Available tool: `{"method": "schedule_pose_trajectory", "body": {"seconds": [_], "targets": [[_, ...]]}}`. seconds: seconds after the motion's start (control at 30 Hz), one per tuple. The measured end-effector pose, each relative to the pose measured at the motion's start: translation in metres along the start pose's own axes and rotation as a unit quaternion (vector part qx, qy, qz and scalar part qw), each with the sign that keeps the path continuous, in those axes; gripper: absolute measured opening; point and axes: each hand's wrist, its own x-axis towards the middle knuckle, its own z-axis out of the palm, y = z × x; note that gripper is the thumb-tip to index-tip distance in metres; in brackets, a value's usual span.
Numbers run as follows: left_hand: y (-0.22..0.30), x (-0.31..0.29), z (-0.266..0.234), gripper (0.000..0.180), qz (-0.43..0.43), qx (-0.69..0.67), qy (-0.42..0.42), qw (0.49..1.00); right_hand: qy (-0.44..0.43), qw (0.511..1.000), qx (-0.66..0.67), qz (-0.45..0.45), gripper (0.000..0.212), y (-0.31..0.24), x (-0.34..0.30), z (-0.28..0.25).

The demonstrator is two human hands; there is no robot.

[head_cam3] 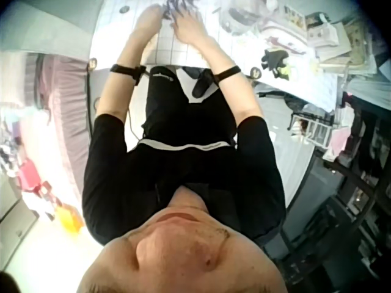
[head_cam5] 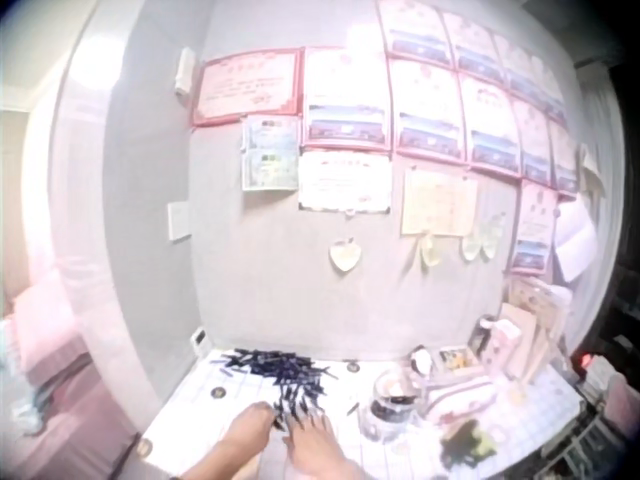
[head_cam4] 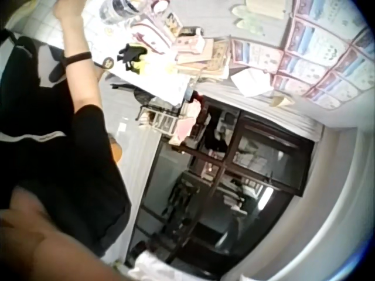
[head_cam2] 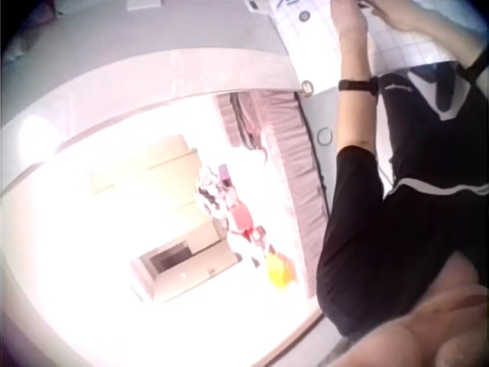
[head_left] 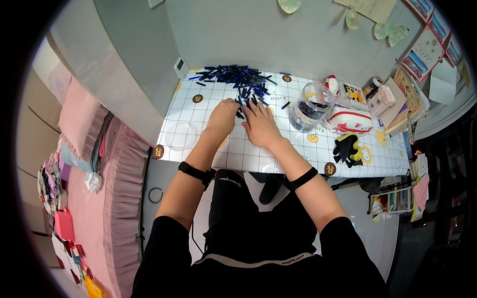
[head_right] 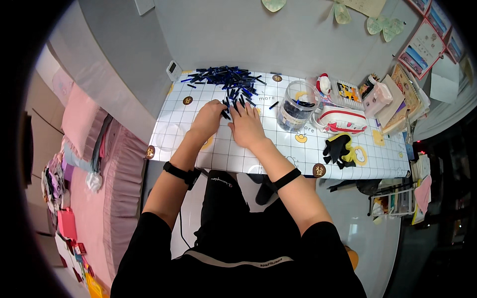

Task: The person assembles multiple pens by picking up pen barrels and clicking the pen caps onto them by hand, placing each completed pen back onto a pile on the desk.

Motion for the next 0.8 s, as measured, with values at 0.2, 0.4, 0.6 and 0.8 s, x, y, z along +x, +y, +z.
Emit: {"method": "schedule_pose_trajectory", "body": {"seconds": [0.2, 0.4, 0.6, 0.8], "targets": [[0.011, -0.01, -0.001, 0.017, 0.026, -0.042, -0.01, 0.999, 0.026, 0.997, 0.064, -0.036, 0.037, 0.006, -0.011, -0.004], [0.015, -0.026, 0.011, 0.015, 0.018, -0.093, 0.044, 0.995, 0.164, 0.965, 0.202, -0.046, 0.028, 0.014, -0.022, 0.002], [0.014, -0.04, 0.015, 0.018, 0.046, -0.106, 0.086, 0.99, 0.235, 0.955, 0.172, -0.058, 0.022, 0.008, -0.03, 0.005], [0.018, -0.049, 0.014, 0.024, 0.025, -0.161, 0.116, 0.98, 0.229, 0.959, 0.159, -0.054, 0.02, 0.005, -0.035, 0.002]]}}
